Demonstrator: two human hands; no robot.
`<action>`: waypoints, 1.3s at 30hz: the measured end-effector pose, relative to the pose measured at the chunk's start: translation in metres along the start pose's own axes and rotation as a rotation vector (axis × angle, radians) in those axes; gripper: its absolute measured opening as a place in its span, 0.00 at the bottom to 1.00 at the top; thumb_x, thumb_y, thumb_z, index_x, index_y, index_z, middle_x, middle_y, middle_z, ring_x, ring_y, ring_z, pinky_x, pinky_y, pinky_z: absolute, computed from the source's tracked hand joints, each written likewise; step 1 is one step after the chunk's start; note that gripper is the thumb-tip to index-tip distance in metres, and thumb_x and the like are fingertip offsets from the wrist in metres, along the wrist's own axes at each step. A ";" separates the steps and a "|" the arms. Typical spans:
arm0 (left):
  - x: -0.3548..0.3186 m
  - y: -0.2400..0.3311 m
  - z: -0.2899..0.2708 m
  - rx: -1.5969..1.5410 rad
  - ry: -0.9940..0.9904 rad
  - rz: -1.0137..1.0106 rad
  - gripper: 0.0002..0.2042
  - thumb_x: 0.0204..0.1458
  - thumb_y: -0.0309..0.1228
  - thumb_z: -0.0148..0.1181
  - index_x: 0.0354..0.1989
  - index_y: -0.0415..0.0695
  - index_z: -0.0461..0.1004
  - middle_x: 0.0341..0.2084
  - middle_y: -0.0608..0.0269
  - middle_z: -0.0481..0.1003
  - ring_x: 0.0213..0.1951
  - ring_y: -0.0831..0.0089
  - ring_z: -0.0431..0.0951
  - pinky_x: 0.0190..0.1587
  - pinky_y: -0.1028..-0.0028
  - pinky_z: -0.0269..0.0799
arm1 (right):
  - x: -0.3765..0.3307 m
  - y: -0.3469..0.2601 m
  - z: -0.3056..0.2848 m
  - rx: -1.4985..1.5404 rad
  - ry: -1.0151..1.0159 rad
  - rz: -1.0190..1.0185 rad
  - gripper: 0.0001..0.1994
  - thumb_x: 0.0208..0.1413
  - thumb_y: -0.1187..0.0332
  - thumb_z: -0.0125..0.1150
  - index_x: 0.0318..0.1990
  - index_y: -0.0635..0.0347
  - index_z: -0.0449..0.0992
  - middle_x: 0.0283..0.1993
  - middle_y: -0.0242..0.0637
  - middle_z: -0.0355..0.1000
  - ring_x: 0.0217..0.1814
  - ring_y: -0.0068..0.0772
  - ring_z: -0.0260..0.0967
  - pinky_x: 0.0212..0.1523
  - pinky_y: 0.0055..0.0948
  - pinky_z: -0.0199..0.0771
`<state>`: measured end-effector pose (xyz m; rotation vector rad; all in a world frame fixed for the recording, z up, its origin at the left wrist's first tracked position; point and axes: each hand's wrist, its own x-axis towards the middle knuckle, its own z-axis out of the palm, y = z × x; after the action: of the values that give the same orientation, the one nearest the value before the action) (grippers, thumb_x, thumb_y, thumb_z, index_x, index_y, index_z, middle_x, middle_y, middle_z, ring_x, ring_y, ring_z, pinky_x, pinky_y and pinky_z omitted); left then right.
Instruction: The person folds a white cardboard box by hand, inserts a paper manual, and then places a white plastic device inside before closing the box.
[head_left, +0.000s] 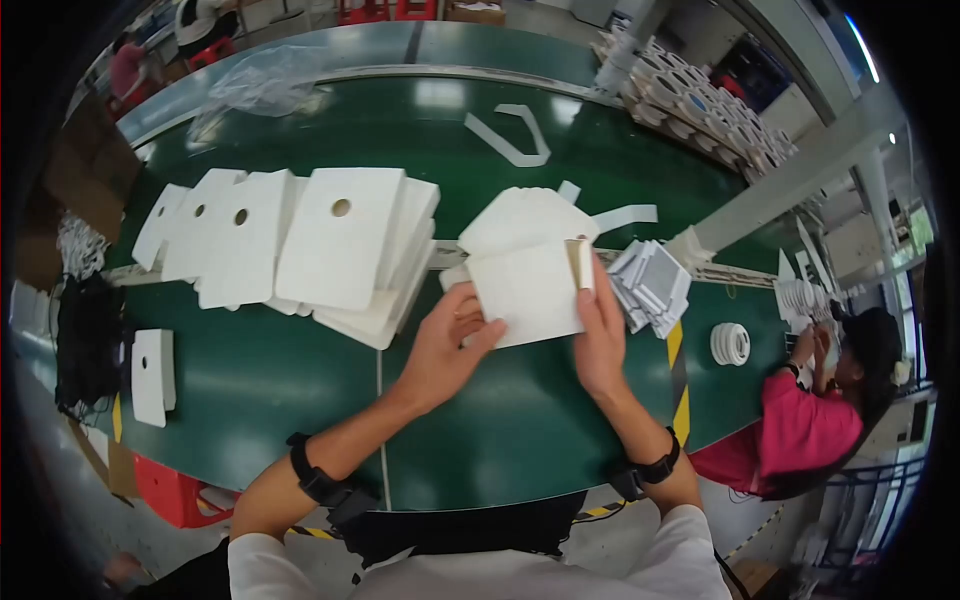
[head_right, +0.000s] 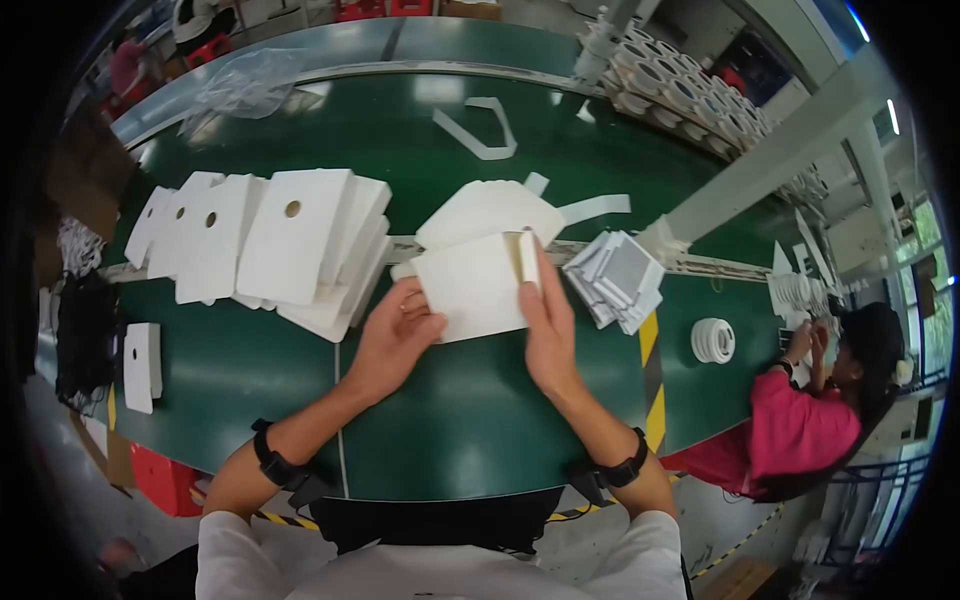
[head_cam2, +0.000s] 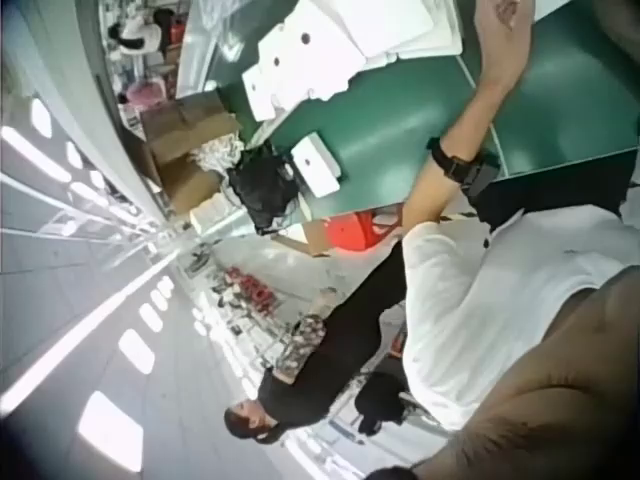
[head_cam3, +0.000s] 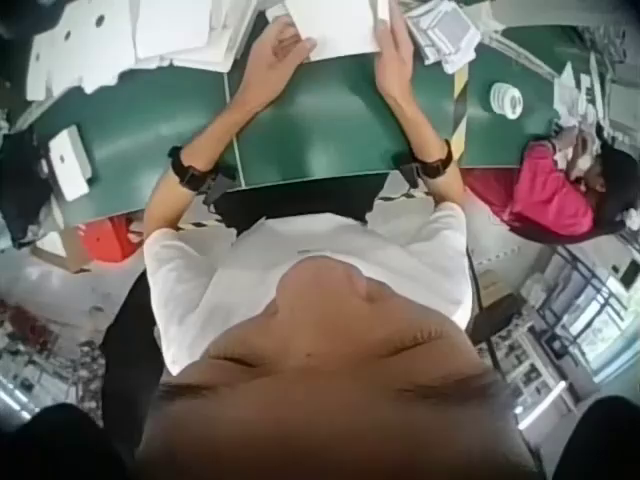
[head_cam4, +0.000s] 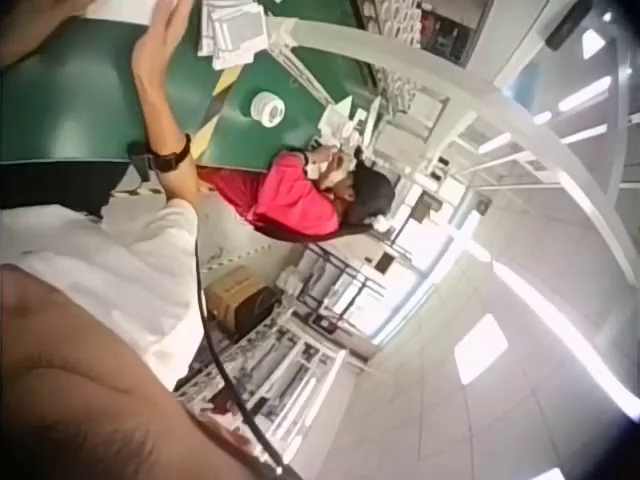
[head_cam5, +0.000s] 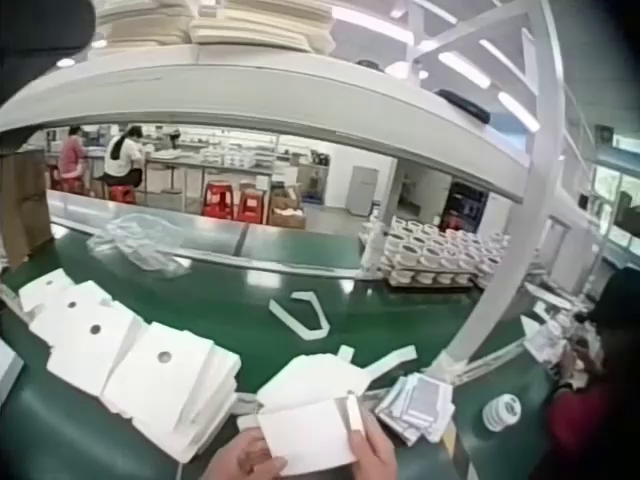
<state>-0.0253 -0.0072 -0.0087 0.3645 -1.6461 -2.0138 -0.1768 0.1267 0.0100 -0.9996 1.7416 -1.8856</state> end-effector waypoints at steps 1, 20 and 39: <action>0.002 0.005 0.005 -0.111 0.011 -0.074 0.13 0.64 0.29 0.58 0.54 0.37 0.70 0.40 0.65 0.79 0.39 0.81 0.78 0.39 0.77 0.75 | -0.001 -0.004 0.001 0.076 -0.054 0.020 0.27 0.72 0.66 0.43 0.75 0.67 0.52 0.78 0.39 0.50 0.79 0.33 0.46 0.76 0.31 0.43; -0.001 0.008 -0.001 -0.225 -0.019 -0.315 0.16 0.65 0.32 0.58 0.58 0.39 0.70 0.39 0.69 0.78 0.34 0.87 0.74 0.29 0.82 0.68 | -0.003 -0.037 -0.008 -0.214 -0.273 0.152 0.27 0.68 0.69 0.39 0.73 0.64 0.54 0.75 0.47 0.55 0.78 0.38 0.50 0.75 0.32 0.46; -0.001 0.003 -0.006 -0.122 -0.168 -0.150 0.18 0.65 0.34 0.57 0.60 0.40 0.70 0.43 0.69 0.78 0.39 0.85 0.75 0.36 0.80 0.74 | -0.008 -0.019 0.012 0.307 -0.199 0.056 0.37 0.66 0.60 0.47 0.78 0.62 0.42 0.77 0.51 0.51 0.78 0.43 0.50 0.76 0.36 0.45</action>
<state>-0.0210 -0.0120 -0.0073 0.2884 -1.6259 -2.2998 -0.1589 0.1267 0.0264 -0.9706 1.3075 -1.8740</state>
